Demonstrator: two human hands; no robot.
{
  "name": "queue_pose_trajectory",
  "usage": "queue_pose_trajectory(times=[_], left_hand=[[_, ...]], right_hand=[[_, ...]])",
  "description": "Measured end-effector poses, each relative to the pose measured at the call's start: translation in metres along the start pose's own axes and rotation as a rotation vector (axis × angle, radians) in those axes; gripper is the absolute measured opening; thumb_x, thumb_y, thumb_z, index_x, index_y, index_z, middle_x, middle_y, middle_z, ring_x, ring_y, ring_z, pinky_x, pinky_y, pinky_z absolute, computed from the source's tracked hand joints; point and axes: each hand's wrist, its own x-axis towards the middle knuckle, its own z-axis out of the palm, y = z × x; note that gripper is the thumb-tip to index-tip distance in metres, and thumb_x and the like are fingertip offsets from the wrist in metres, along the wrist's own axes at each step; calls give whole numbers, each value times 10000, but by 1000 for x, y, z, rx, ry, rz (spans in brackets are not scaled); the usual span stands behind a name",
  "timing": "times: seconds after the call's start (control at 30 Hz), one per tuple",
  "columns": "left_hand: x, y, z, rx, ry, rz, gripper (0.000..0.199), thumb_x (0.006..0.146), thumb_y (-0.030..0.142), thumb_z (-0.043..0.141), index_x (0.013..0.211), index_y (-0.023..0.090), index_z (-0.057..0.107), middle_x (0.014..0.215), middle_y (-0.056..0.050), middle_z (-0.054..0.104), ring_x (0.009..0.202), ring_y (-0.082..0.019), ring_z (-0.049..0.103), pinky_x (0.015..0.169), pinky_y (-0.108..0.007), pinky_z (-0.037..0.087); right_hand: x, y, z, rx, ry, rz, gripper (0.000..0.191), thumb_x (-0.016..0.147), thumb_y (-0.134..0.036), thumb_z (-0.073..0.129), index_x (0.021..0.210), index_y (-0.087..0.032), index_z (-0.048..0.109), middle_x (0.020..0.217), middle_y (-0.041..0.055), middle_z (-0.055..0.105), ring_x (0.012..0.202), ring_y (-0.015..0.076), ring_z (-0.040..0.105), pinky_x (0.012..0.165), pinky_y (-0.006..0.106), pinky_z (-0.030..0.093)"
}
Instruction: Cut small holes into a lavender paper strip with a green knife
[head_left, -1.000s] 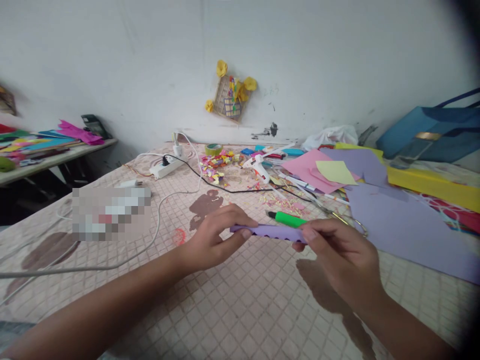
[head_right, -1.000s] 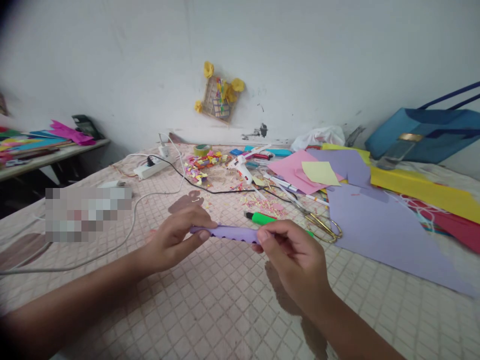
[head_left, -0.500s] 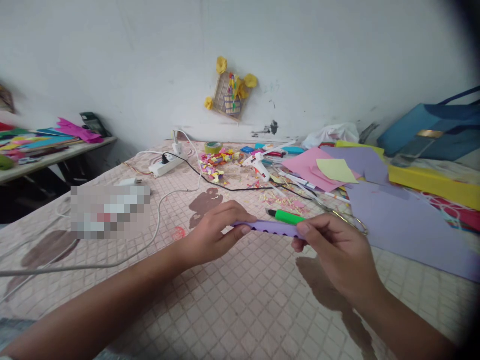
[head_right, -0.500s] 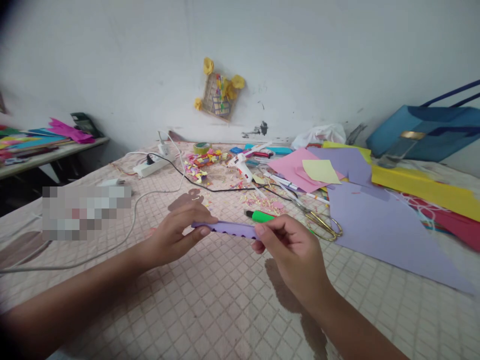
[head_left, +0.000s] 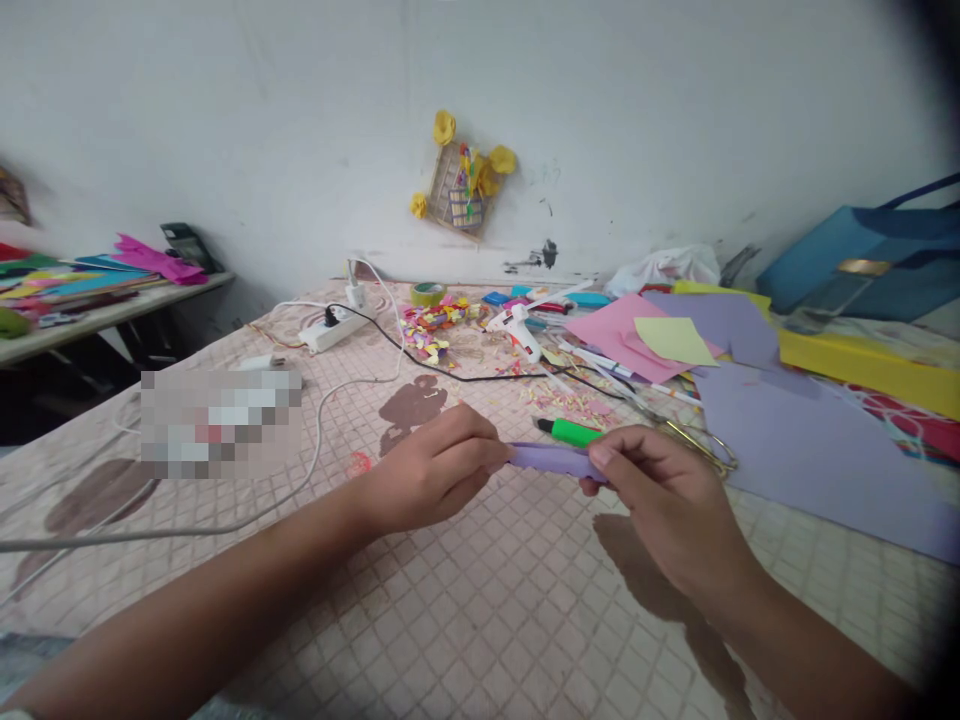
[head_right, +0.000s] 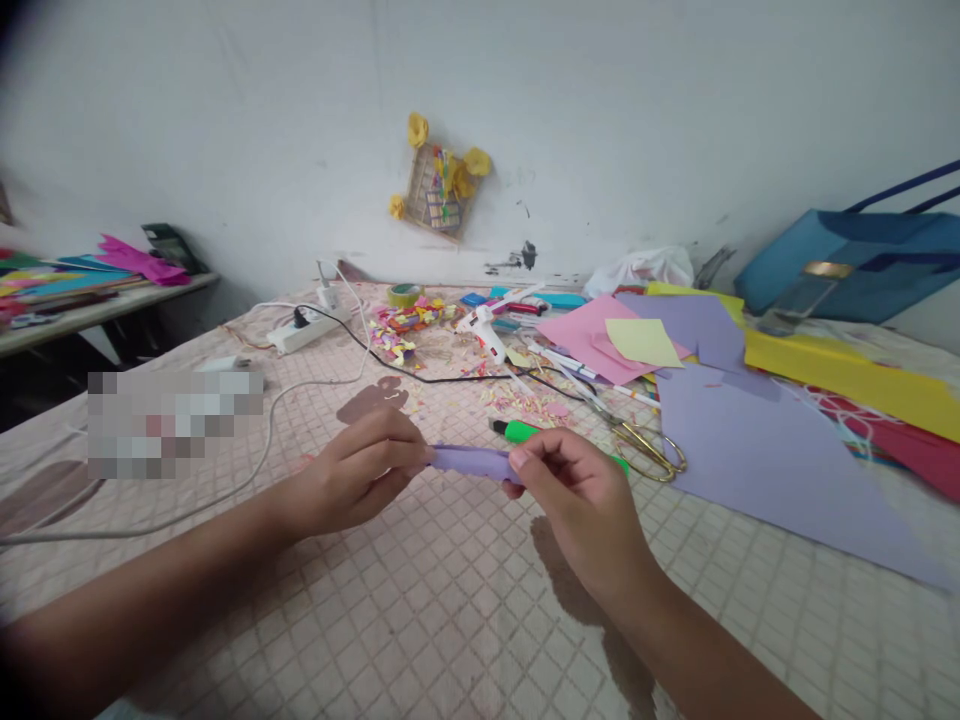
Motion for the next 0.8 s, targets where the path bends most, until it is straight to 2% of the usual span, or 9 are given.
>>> queue_pose_trajectory(times=[0.2,0.33,0.5,0.57,0.67,0.8], left_hand=[[3,-3,-3,-61,40,-49,167,848,49,513,985,138,550,878,-67,582,846,-133,552,747,-277,510],[5,-2,-4,-84,46,-58,165,843,55,517,979,141,553,877,-64,581,847,-134,550,754,-279,503],[5,2,-8,-21,-49,-72,220,838,36,473,1006,149,559,912,-70,533,857,-139,514,748,-273,482],[5,5,-10,48,-114,-69,277,843,33,444,1056,164,563,935,-72,506,847,-138,496,722,-261,476],[6,9,-10,146,-172,-65,346,839,27,427,1126,177,550,936,-65,493,817,-133,483,690,-242,470],[7,12,-8,202,-161,-33,340,846,37,407,1130,170,538,895,-57,507,777,-131,488,656,-233,462]], right_hand=[[-8,-8,-1,-329,35,-257,115,841,-330,599,754,-256,614,804,2,660,622,152,596,573,286,480],[-8,-10,-1,-394,-2,-334,175,875,-295,545,710,-239,568,833,22,640,708,167,601,590,282,474],[-5,-6,-3,-457,-55,-543,52,871,-196,536,829,-225,547,904,44,589,882,191,575,729,320,471],[-5,-4,-4,-497,-77,-604,86,870,-156,527,921,-218,557,945,54,569,899,189,562,756,330,463],[-5,-4,-5,-545,-101,-662,189,877,-120,507,1030,-209,574,976,64,543,871,176,556,740,325,464],[-5,-4,-3,-550,-72,-652,171,884,-115,499,994,-212,588,959,64,553,863,177,560,723,325,473]])
